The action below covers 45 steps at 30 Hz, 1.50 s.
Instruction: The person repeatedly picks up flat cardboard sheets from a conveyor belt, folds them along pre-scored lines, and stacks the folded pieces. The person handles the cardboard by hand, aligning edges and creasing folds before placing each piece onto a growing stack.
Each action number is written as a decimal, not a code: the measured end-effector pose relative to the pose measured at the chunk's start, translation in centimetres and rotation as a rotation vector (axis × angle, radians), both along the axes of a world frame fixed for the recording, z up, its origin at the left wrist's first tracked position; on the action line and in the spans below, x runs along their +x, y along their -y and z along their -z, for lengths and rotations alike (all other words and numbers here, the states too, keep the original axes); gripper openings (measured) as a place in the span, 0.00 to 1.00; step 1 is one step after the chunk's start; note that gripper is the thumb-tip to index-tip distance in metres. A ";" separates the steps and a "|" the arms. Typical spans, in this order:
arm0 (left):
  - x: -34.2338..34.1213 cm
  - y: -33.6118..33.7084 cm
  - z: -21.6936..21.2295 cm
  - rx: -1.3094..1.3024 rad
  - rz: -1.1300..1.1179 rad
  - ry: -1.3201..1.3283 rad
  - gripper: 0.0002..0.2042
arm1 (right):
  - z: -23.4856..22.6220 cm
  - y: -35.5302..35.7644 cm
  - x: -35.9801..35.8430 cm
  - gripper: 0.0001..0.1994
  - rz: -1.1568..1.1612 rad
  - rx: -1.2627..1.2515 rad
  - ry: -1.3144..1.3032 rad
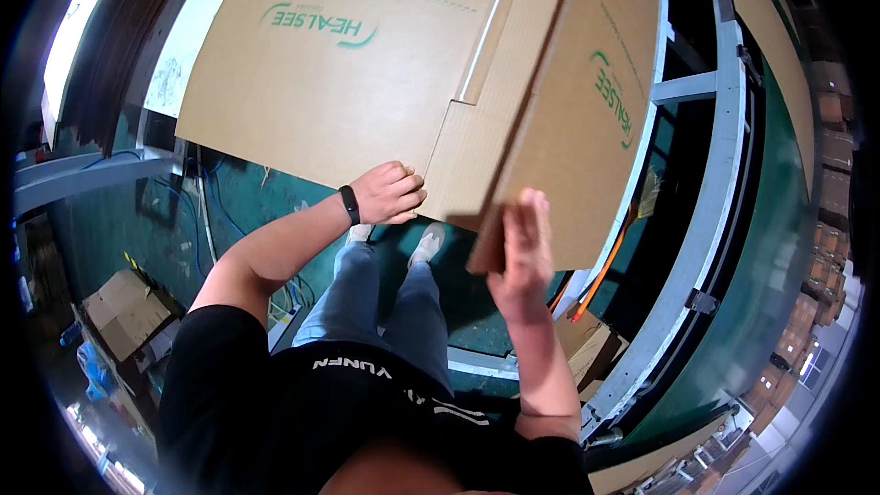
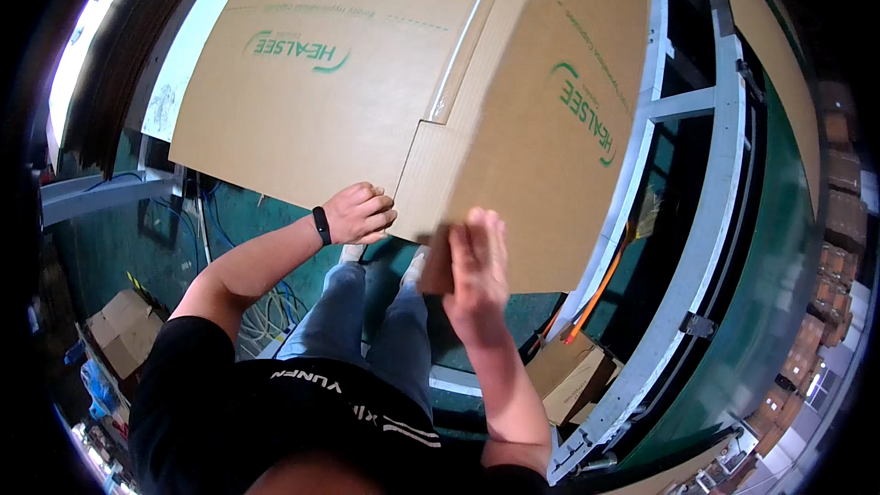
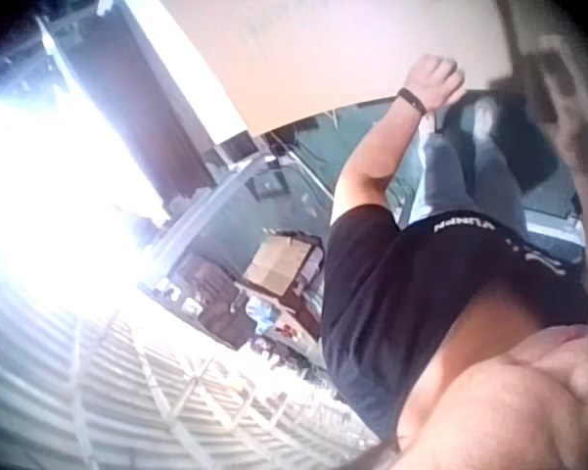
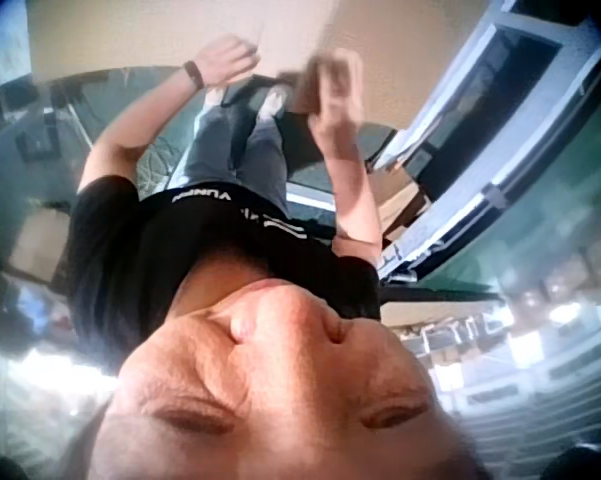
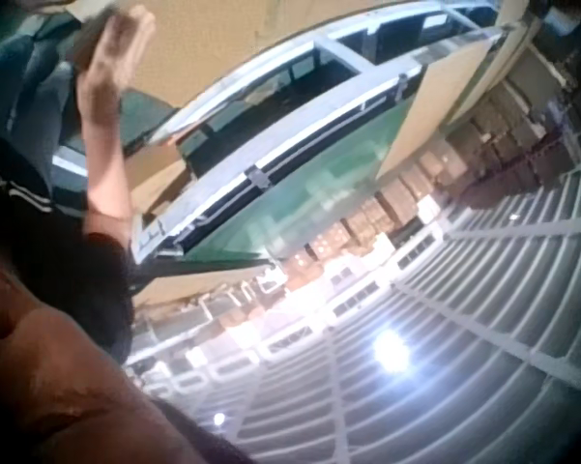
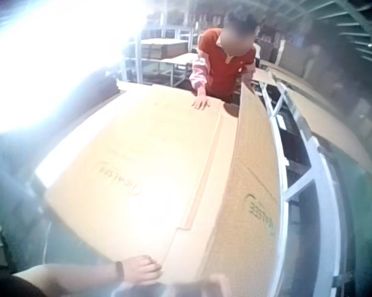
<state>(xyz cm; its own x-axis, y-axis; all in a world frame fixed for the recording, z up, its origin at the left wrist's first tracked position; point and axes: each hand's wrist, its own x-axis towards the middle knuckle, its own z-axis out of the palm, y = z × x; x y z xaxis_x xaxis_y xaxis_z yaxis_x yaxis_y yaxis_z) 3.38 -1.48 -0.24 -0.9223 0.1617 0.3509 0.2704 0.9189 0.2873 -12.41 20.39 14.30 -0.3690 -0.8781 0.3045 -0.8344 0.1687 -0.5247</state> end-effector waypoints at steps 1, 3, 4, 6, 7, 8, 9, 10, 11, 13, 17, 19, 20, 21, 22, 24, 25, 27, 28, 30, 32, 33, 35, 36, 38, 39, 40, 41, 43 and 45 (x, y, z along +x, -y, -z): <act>0.0 -0.1 0.2 0.001 -0.001 -0.005 0.16 | 1.9 1.0 0.6 0.27 -0.014 0.033 -0.042; -0.1 0.0 -0.3 0.004 -0.002 -0.027 0.16 | 6.4 2.9 1.6 0.25 -0.029 0.126 -0.131; -0.1 -0.1 -0.3 -0.003 -0.003 -0.026 0.16 | 8.8 3.6 2.1 0.24 -0.036 0.192 -0.171; -0.2 0.1 -0.2 -0.019 -0.004 -0.030 0.16 | 11.7 4.0 2.5 0.23 -0.060 0.287 -0.237; -0.2 -0.1 -0.2 -0.042 -0.014 -0.018 0.15 | 12.4 4.3 2.5 0.22 -0.079 0.316 -0.263; 0.1 -0.6 -0.2 -0.061 -0.031 -0.023 0.16 | 13.0 4.4 2.4 0.22 -0.097 0.345 -0.290; -0.1 0.0 0.0 -0.037 -0.028 -0.020 0.16 | 13.6 4.5 2.2 0.22 -0.099 0.346 -0.277; -0.3 0.5 -0.1 -0.011 -0.029 -0.017 0.16 | 13.4 4.8 2.0 0.22 -0.105 0.347 -0.264; -0.3 0.4 -0.2 0.038 -0.043 -0.012 0.16 | 13.1 5.0 1.8 0.22 -0.109 0.348 -0.253; 0.0 0.1 -0.6 0.128 -0.068 -0.006 0.17 | 12.6 4.8 1.7 0.23 -0.128 0.377 -0.244; -0.4 -0.6 -1.3 0.202 -0.204 0.086 0.26 | 10.7 4.5 0.8 0.25 -0.194 0.420 -0.151; -0.5 -0.5 -1.3 0.189 -0.170 0.099 0.28 | 10.3 4.3 0.3 0.27 -0.221 0.417 -0.052; -0.3 -0.5 -1.1 0.184 -0.159 0.125 0.29 | 10.2 4.2 0.1 0.28 -0.240 0.414 0.001; -0.3 -0.4 -1.0 0.180 -0.153 0.111 0.29 | 10.4 3.9 -0.8 0.30 -0.269 0.366 0.129; -0.5 -0.4 -1.3 0.183 -0.147 0.116 0.29 | 11.8 2.9 -1.9 0.29 -0.206 0.260 0.125; -0.5 -0.4 -1.8 0.161 -0.146 0.142 0.29 | 15.0 0.8 -5.1 0.28 -0.105 0.045 0.127; -0.2 -0.4 -2.0 0.147 -0.156 0.170 0.31 | 13.5 0.5 -8.6 0.27 0.055 0.028 0.011; -0.6 0.0 -2.6 0.138 -0.116 0.221 0.32 | 14.5 -2.2 -15.2 0.29 0.815 0.278 0.278; -0.6 0.4 -2.9 0.132 -0.098 0.250 0.33 | 15.6 -3.6 -18.8 0.24 0.955 0.262 -0.340; -0.9 1.4 -3.2 0.156 -0.040 0.282 0.35 | 16.6 -6.3 -24.6 0.22 0.941 0.092 0.220; -1.0 2.9 -2.7 0.218 0.008 0.306 0.36 | 17.4 -7.0 -28.2 0.18 0.961 0.195 0.251; -1.3 3.3 -2.9 0.262 0.028 0.309 0.33 | 16.7 -5.9 -28.8 0.20 1.008 0.221 0.214; -2.4 3.8 -2.4 0.369 0.052 0.278 0.30 | 17.9 -5.8 -31.8 0.22 1.001 0.379 0.057; -3.0 4.2 -1.9 0.423 0.069 0.265 0.29 | 18.5 -5.7 -32.5 0.21 1.074 0.317 0.298; -3.2 4.5 -1.7 0.498 0.091 0.231 0.23 | 18.5 -5.8 -33.4 0.19 1.090 -0.002 0.780; -3.1 4.7 -1.0 0.505 0.135 0.229 0.22 | 16.9 -3.5 -33.1 0.22 1.183 -0.032 0.937; -3.2 5.1 -0.2 0.516 0.214 0.224 0.21 | 17.7 -4.9 -33.8 0.25 1.193 -0.010 0.989; -2.8 5.0 0.5 0.566 0.235 0.266 0.20 | 17.1 -4.5 -33.9 0.27 1.160 0.008 1.099; -1.8 4.7 1.8 0.621 0.292 0.324 0.17 | 15.3 -2.6 -32.9 0.29 1.097 -0.139 1.307; -0.8 4.4 2.8 0.626 0.365 0.358 0.15 | 15.0 -2.1 -32.8 0.30 1.160 -0.105 1.292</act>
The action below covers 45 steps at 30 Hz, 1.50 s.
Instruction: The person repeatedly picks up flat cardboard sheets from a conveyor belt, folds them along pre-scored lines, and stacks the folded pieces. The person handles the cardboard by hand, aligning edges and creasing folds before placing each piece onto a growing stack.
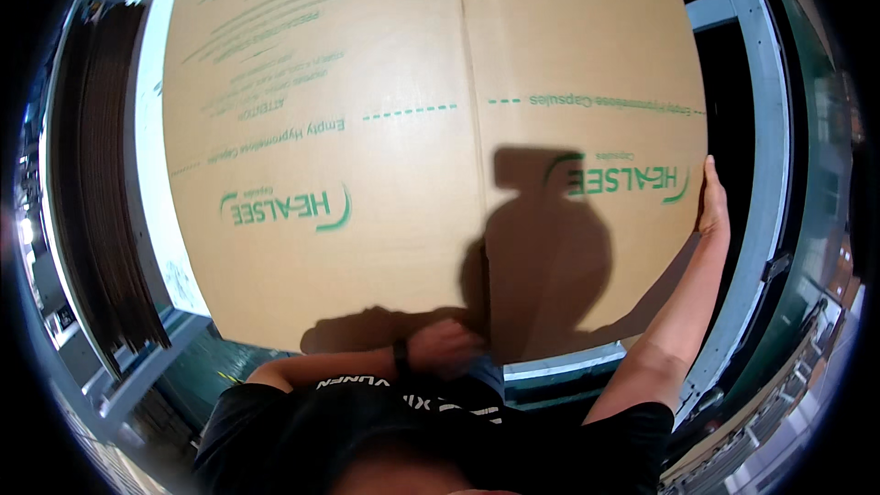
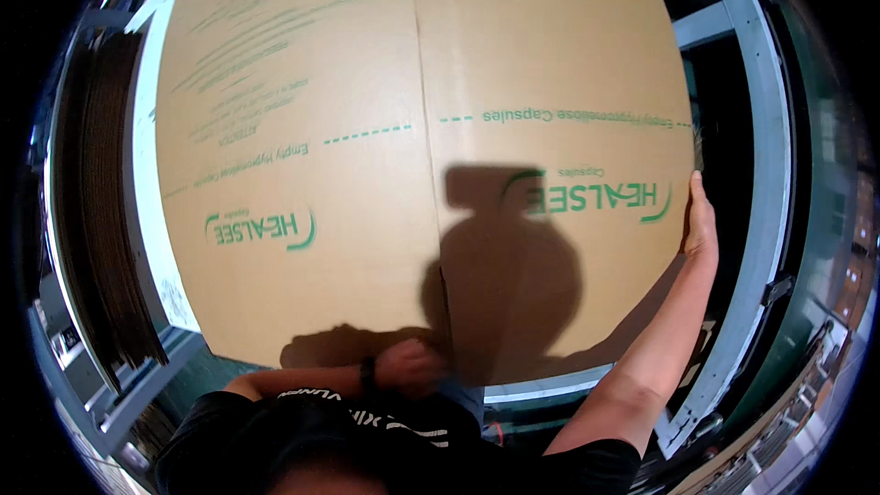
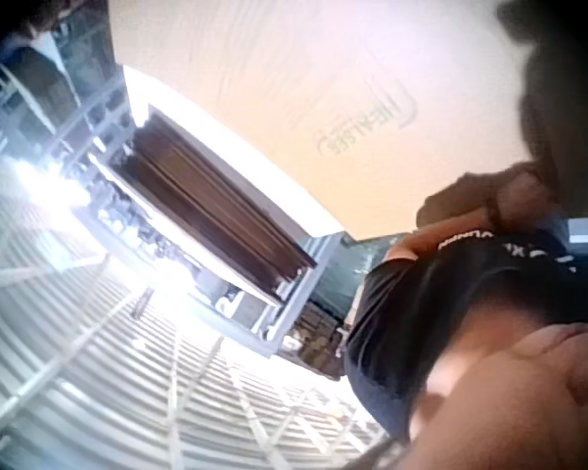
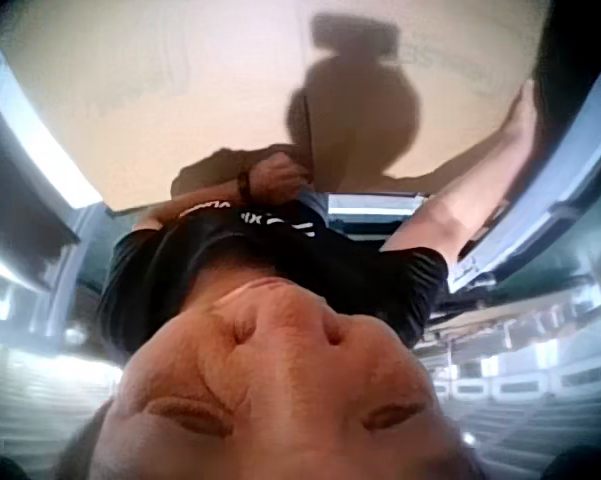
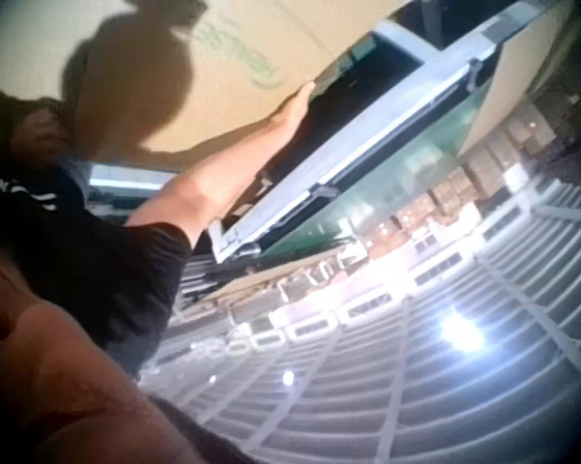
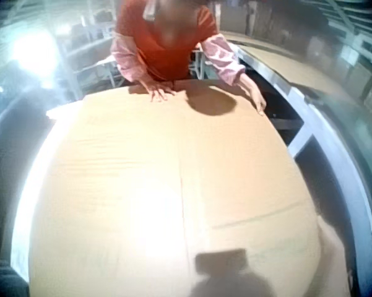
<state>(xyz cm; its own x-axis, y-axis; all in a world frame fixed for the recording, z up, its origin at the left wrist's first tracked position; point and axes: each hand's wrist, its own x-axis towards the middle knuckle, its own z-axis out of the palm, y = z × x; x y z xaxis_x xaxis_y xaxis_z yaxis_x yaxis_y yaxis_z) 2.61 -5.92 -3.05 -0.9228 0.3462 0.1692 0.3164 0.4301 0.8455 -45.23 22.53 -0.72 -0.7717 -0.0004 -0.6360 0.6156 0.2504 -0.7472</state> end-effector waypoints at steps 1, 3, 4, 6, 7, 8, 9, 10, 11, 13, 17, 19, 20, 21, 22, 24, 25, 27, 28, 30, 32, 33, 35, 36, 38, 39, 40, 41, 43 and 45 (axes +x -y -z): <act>0.5 -0.5 0.8 0.079 -0.006 -0.054 0.14 | 0.0 0.3 0.0 0.30 0.002 0.087 -0.008; 1.4 -1.0 2.7 0.241 -0.026 -0.166 0.13 | 0.2 0.3 0.3 0.32 -0.033 0.318 -0.134; 1.1 -0.7 2.9 0.261 -0.003 -0.169 0.13 | 0.5 0.4 0.6 0.32 -0.019 0.356 -0.163; 0.9 0.4 3.2 0.271 0.053 -0.121 0.14 | 0.8 0.4 0.8 0.32 -0.011 0.426 -0.214; 0.7 0.6 3.0 0.262 0.084 -0.079 0.14 | 0.8 0.4 0.9 0.33 -0.017 0.453 -0.235; 0.4 0.9 2.8 0.261 0.102 -0.059 0.15 | 1.0 0.5 1.0 0.33 -0.024 0.479 -0.258; 0.2 1.1 2.7 0.257 0.119 -0.032 0.15 | 1.3 0.7 1.2 0.33 -0.025 0.531 -0.310; 0.1 1.2 2.4 0.258 0.138 -0.013 0.16 | 1.2 0.8 1.4 0.33 -0.023 0.587 -0.363; -0.1 1.5 2.4 0.258 0.157 0.008 0.16 | 1.1 0.9 1.6 0.33 -0.023 0.643 -0.417; -0.5 1.7 2.3 0.244 0.185 0.048 0.17 | 1.3 1.0 1.6 0.33 -0.021 0.806 -0.481; -1.4 1.8 1.8 0.216 0.233 0.126 0.19 | 0.9 2.6 2.4 0.32 -0.022 1.077 -0.550; -2.1 1.6 1.4 0.191 0.245 0.161 0.20 | 0.8 3.5 2.5 0.32 -0.009 1.093 -0.531; -2.4 1.5 1.1 0.173 0.249 0.183 0.21 | 0.7 3.7 2.2 0.32 -0.002 1.096 -0.525; -2.4 1.2 0.9 0.149 0.251 0.209 0.21 | 0.9 3.5 2.1 0.32 -0.024 1.092 -0.529; -2.4 0.7 0.6 0.128 0.249 0.236 0.21 | 1.4 3.1 2.2 0.31 -0.048 1.086 -0.537; -2.4 0.4 0.4 0.068 0.276 0.267 0.22 | 1.4 2.9 2.5 0.30 -0.045 1.072 -0.538; -2.5 0.3 0.0 0.034 0.282 0.297 0.23 | 0.8 3.6 2.8 0.31 -0.026 1.080 -0.470; -3.1 0.0 -1.6 -0.038 0.278 0.423 0.24 | 0.4 4.0 3.1 0.31 -0.026 1.092 -0.426; -3.3 -0.1 -2.5 -0.074 0.278 0.494 0.24 | 0.5 3.5 3.3 0.31 -0.033 1.090 -0.429; -3.1 -0.6 -3.7 -0.138 0.239 0.539 0.25 | 0.3 3.2 3.3 0.31 -0.049 1.104 -0.403; -0.4 -2.8 -0.9 -0.271 0.109 0.184 0.26 | -0.3 3.4 3.4 0.31 -0.064 1.150 -0.323; -0.3 -3.3 -1.0 -0.254 0.041 0.193 0.27 | -0.1 3.0 3.1 0.31 -0.116 1.111 -0.350; -1.5 -3.1 -2.0 -0.223 -0.089 0.202 0.27 | -0.6 3.8 3.4 0.31 -0.132 1.094 -0.400; -1.7 -3.0 -1.8 -0.266 -0.133 0.072 0.28 | -1.0 3.9 3.4 0.31 -0.153 1.092 -0.400; -1.7 -3.0 -1.9 -0.349 -0.214 -0.183 0.29 | -0.8 2.9 3.2 0.30 -0.201 1.050 -0.420; -1.6 -3.2 -3.1 -0.377 -0.241 -0.117 0.30 | -0.2 2.5 2.9 0.29 -0.221 1.019 -0.437; -1.4 -3.5 -4.2 -0.402 -0.271 -0.050 0.32 | 0.3 2.2 2.8 0.27 -0.244 0.991 -0.455; -1.1 -3.9 -5.2 -0.420 -0.301 0.020 0.33 | 0.5 1.8 3.0 0.26 -0.268 0.968 -0.470; 0.0 -4.2 -4.6 -0.402 -0.359 0.010 0.35 | 0.6 1.1 3.5 0.24 -0.286 0.831 -0.549; 0.4 -4.9 -4.5 -0.395 -0.414 0.012 0.36 | 0.5 0.1 4.3 0.22 -0.338 0.755 -0.582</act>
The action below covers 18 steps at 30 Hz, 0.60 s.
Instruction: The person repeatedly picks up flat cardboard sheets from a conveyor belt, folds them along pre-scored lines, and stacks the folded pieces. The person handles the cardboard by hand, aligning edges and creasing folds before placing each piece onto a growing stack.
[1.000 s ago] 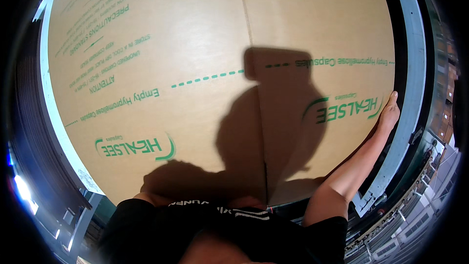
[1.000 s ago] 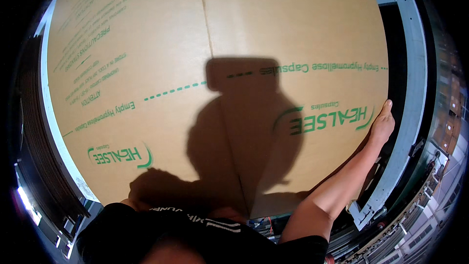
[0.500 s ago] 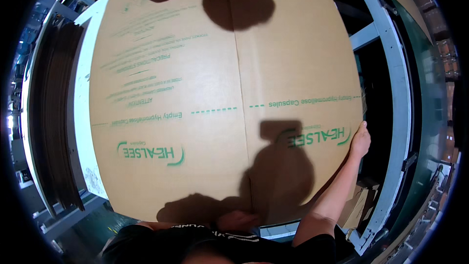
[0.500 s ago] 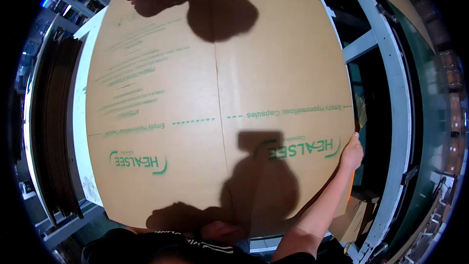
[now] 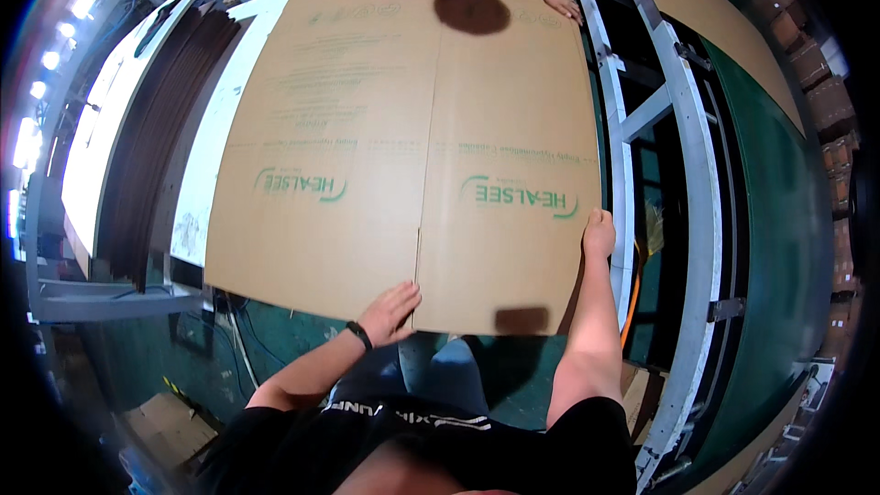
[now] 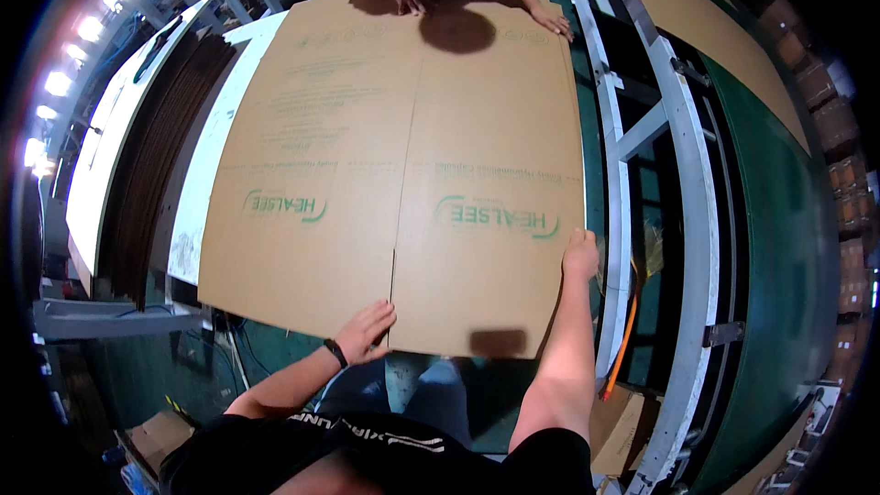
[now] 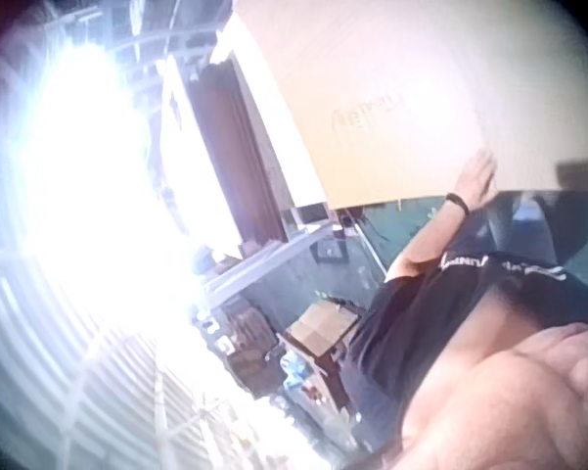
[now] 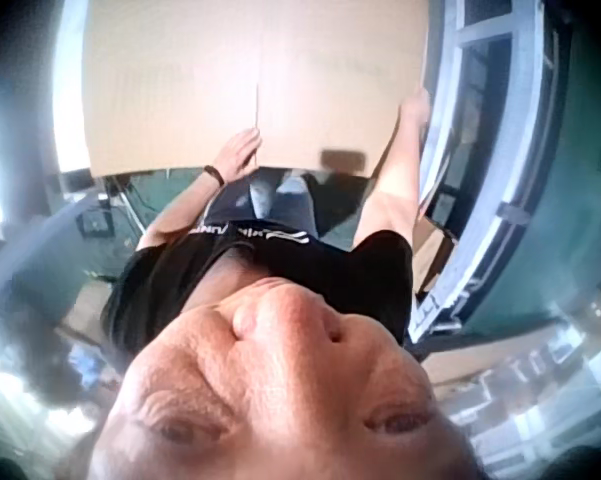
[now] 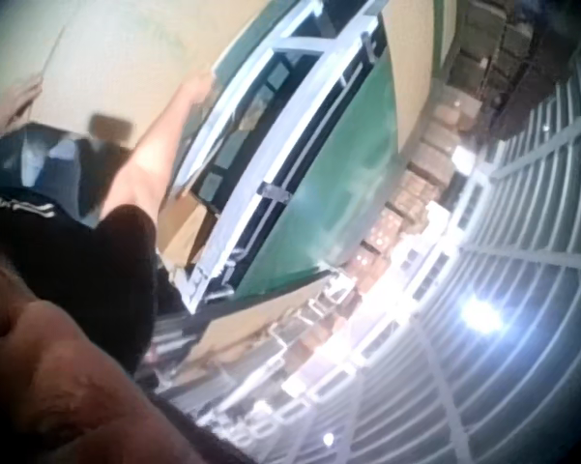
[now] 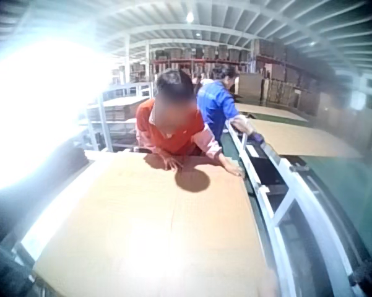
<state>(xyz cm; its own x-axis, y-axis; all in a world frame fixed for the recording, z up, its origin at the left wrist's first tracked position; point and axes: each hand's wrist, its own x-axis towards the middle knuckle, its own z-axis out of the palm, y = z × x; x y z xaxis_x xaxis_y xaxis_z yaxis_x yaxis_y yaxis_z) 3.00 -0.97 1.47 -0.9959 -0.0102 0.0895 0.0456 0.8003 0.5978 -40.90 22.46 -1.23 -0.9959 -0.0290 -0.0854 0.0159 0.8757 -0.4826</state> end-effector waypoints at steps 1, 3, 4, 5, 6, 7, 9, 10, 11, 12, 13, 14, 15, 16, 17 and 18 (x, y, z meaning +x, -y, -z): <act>-0.2 -0.2 -0.1 -0.014 -0.011 0.012 0.36 | 0.0 -1.2 0.4 0.22 -0.022 0.012 0.017; 0.2 -1.2 -0.8 -0.022 -0.036 0.043 0.36 | -0.6 -4.0 1.5 0.20 -0.058 0.066 0.046; -0.4 -1.4 -1.0 -0.019 -0.029 0.056 0.36 | -0.7 -6.1 2.4 0.19 -0.084 0.062 0.040; -0.8 -1.7 -1.4 -0.019 -0.037 0.058 0.37 | -0.2 -7.8 3.4 0.18 -0.123 0.057 0.022; -0.9 -1.8 -1.4 -0.026 -0.042 0.061 0.37 | 0.3 -9.5 4.3 0.16 -0.155 0.052 0.003; -0.1 -2.0 -1.2 -0.035 -0.068 0.072 0.38 | 0.9 -10.2 5.0 0.16 -0.189 -0.031 0.009; 0.1 -2.5 -0.9 -0.047 -0.077 0.083 0.39 | 1.9 -13.1 6.9 0.15 -0.217 -0.183 0.020; 0.0 -2.6 -0.6 -0.051 -0.092 0.089 0.39 | 3.1 -13.8 7.7 0.12 -0.219 -0.145 -0.045; 0.1 -2.8 -0.6 -0.057 -0.099 0.106 0.39 | 1.6 -13.7 9.6 0.12 -0.196 -0.083 -0.043; 0.2 -3.0 -0.5 -0.064 -0.106 0.123 0.39 | 0.3 -13.2 11.1 0.12 -0.174 -0.022 -0.039; 0.1 -3.0 -0.6 -0.037 -0.106 0.102 0.40 | 0.9 -14.1 12.2 0.12 -0.145 -0.025 -0.073; 0.0 -3.0 -0.5 -0.021 -0.106 0.082 0.40 | 1.7 -14.8 12.8 0.13 -0.117 -0.031 -0.115; 0.1 -3.0 -0.3 -0.006 -0.109 0.064 0.40 | 2.3 -15.7 13.8 0.13 -0.091 -0.036 -0.157; 0.2 -2.8 -0.3 0.005 -0.119 0.043 0.40 | 2.3 -16.1 14.9 0.13 -0.058 -0.046 -0.137; 0.2 -2.9 -0.8 0.055 -0.144 0.046 0.40 | 1.5 -16.1 16.0 0.13 -0.023 -0.057 -0.124; 0.3 -3.0 -1.1 0.054 -0.149 0.039 0.39 | 0.8 -15.9 17.2 0.13 0.009 -0.069 -0.111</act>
<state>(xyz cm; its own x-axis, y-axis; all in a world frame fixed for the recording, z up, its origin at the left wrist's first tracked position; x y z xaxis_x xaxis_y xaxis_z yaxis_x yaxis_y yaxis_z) 3.32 2.03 2.52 -0.9858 -0.1618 0.0458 -0.0955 0.7630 0.6393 -23.67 38.39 -2.06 -0.9994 -0.0222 0.0273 -0.0335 0.8407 -0.5405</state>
